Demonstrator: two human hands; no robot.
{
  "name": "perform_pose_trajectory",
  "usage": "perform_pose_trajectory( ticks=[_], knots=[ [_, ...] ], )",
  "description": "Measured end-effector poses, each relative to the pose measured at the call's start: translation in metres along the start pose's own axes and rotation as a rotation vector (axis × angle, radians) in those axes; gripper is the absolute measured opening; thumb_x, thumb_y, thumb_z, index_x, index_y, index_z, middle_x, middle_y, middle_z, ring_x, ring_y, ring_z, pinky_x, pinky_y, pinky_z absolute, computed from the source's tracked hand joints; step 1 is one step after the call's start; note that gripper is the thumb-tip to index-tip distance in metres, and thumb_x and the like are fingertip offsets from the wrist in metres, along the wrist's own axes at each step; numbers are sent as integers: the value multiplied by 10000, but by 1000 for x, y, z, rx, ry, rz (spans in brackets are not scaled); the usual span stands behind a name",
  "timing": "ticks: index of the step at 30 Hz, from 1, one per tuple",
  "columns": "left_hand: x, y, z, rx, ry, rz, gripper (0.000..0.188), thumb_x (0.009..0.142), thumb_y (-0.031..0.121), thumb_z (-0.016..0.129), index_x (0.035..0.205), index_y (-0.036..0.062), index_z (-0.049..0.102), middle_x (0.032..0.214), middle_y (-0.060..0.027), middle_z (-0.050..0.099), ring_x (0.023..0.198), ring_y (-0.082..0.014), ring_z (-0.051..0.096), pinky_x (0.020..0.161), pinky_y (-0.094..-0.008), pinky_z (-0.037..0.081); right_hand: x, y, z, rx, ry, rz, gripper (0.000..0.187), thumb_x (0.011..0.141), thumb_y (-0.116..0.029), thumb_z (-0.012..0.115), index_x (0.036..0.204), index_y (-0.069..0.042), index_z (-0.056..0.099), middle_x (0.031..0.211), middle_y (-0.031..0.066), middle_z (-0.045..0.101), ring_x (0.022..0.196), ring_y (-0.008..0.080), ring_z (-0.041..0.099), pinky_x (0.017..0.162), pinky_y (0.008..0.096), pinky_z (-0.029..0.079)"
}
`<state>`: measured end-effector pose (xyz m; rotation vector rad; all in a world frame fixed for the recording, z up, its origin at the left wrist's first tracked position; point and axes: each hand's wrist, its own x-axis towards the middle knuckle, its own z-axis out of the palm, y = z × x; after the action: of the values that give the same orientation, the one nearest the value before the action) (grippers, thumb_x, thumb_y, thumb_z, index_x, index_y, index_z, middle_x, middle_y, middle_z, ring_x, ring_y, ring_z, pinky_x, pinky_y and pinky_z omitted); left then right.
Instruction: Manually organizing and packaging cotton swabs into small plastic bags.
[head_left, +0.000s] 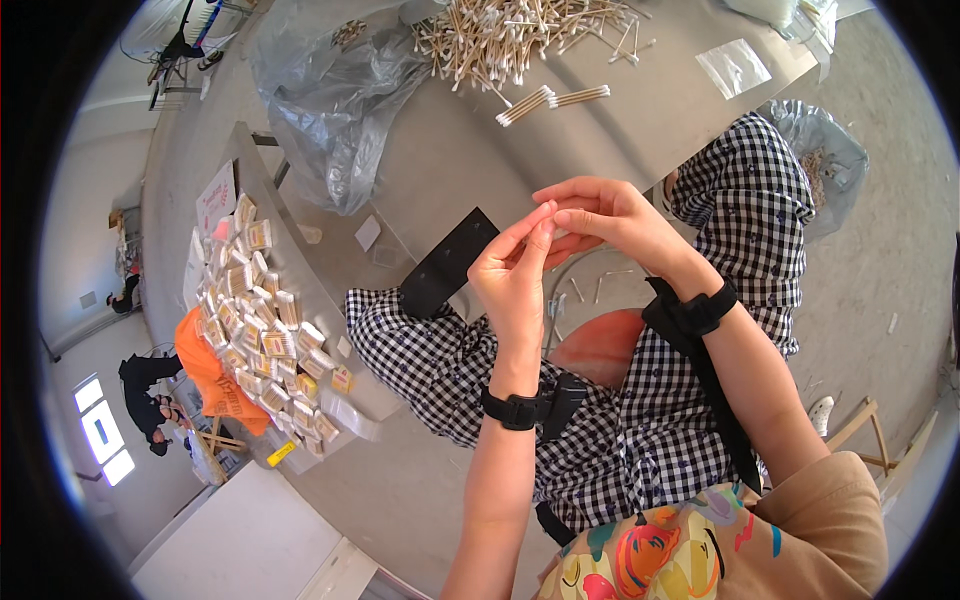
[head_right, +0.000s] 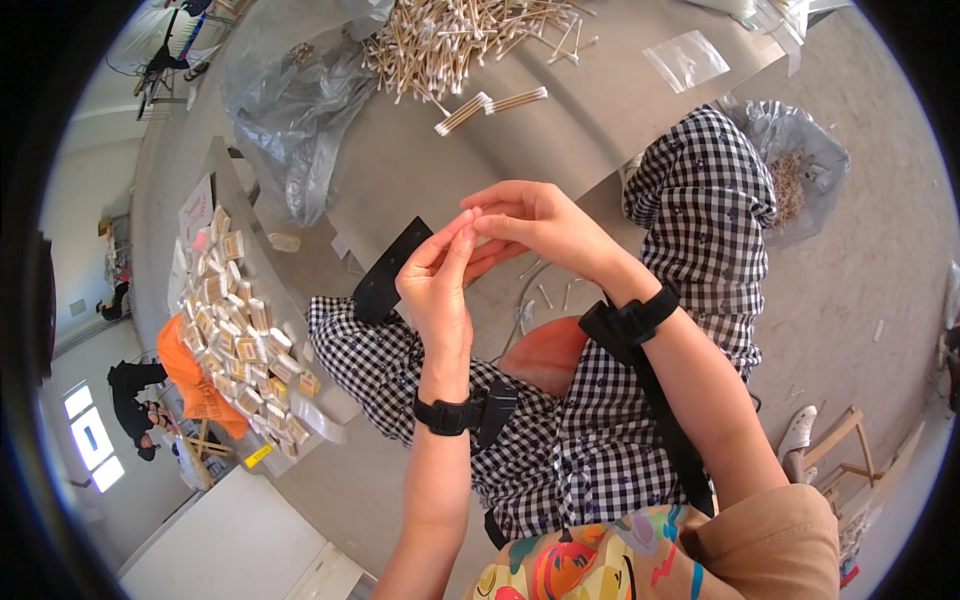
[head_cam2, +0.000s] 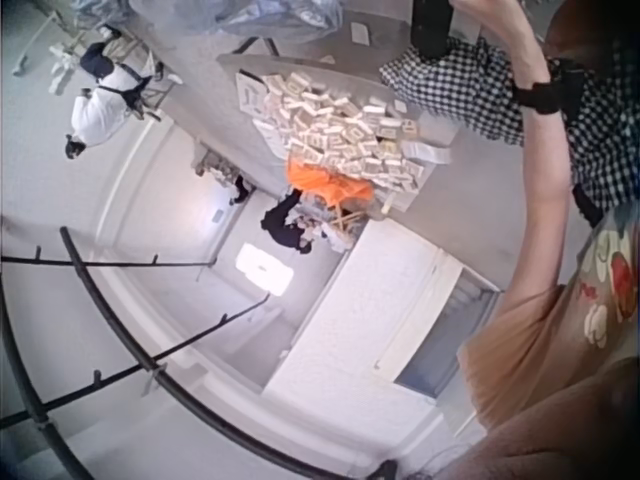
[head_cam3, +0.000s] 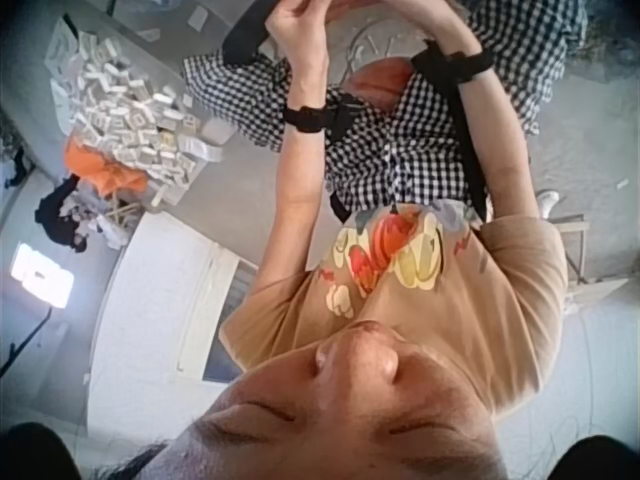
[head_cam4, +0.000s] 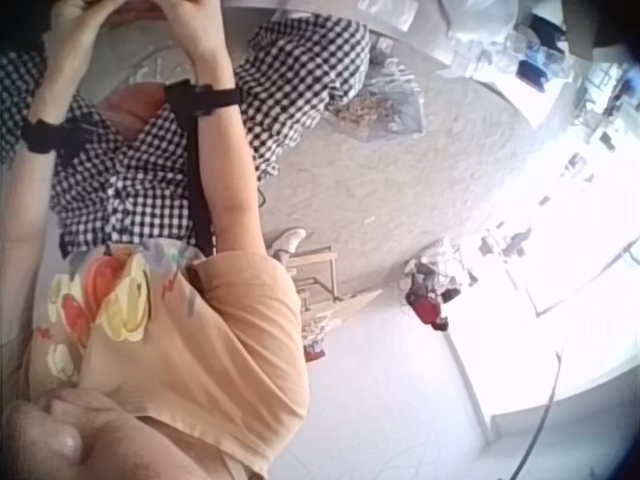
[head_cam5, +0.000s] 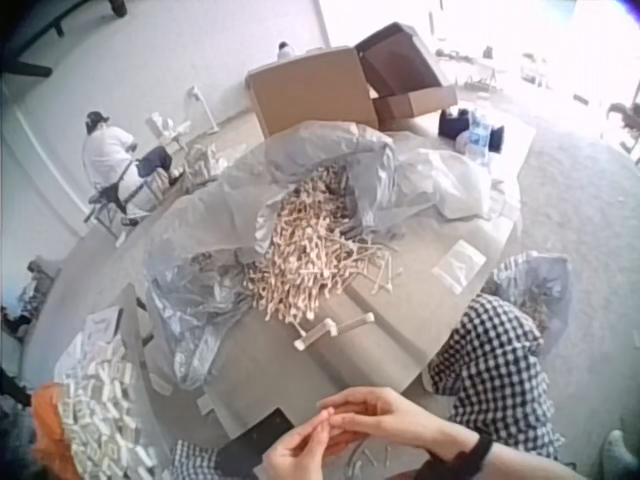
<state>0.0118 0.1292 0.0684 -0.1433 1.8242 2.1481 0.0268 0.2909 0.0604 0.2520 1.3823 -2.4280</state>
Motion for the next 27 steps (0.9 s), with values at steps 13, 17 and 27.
perform_pose_trajectory(
  ticks=[13,17,27],
  knots=[
    [3,-8,-5,-86,-78,-2,265,1012,134,581,1222,-2,670,1159,-160,704,949,-234,728,794,-328,635,0,-1,-2,-74,11,-24,416,980,-197,647,1291,68,565,1165,149,682,1042,207,682,923,337,566],
    [2,-3,-5,-92,-85,-17,304,1014,148,578,1271,-5,634,1186,-165,691,957,-228,723,806,-322,629,1,5,-4,-77,24,-21,424,980,-200,647,1304,57,558,1192,162,678,1046,203,679,931,334,559],
    [-22,13,-25,118,112,76,320,981,209,644,1215,-9,624,947,-30,651,683,-75,558,620,-209,453,-3,10,9,-253,78,-337,450,931,-129,649,1346,8,541,1211,152,682,1104,225,663,946,364,543]
  ],
)
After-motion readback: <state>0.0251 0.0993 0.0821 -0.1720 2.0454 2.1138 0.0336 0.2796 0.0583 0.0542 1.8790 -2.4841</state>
